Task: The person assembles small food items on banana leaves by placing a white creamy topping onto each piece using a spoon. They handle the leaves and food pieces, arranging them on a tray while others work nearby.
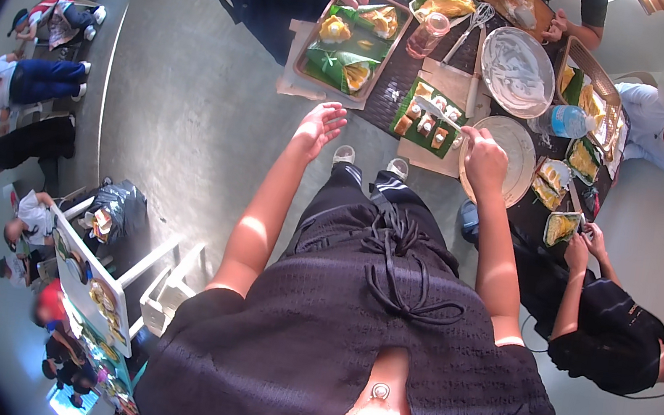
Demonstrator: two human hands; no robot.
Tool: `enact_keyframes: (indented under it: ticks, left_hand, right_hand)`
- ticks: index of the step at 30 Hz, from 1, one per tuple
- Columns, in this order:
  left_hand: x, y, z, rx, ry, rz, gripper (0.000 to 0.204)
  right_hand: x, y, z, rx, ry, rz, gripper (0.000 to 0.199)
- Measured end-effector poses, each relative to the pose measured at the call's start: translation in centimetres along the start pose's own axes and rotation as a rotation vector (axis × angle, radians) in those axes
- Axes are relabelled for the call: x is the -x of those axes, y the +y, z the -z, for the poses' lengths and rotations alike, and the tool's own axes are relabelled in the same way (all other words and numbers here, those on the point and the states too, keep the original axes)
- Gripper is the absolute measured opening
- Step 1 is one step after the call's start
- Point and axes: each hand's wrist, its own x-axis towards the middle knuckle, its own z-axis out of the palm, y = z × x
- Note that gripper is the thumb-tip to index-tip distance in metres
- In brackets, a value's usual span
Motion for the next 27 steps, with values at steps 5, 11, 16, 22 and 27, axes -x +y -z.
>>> enact_keyframes:
  ticks: [5,11,16,22,27]
  left_hand:
    - [0.2,-0.6,0.1,0.011,-0.006,-0.036,0.023]
    - [0.4,-1.3,0.1,0.040,0.017,-0.044,0.024]
    - [0.7,-2.1,0.8,0.085,0.018,-0.074,0.023]
    - [1.1,-2.6,1.4,0.106,0.046,-0.079,0.023]
    - [1.3,-2.4,1.4,0.131,0.071,-0.085,0.020]
  right_hand:
    - [-2.3,0.6,0.6,-0.014,-0.058,0.026,0.019]
    - [-6.0,1.1,0.5,0.020,-0.191,-0.005,0.017]
    - [-8.2,1.8,-0.3,0.016,-0.218,0.062,0.014]
    - [-9.9,1.3,-0.1,0.053,-0.341,-0.007,0.013]
    - [-9.8,1.4,0.0,0.106,-0.240,0.121,0.013]
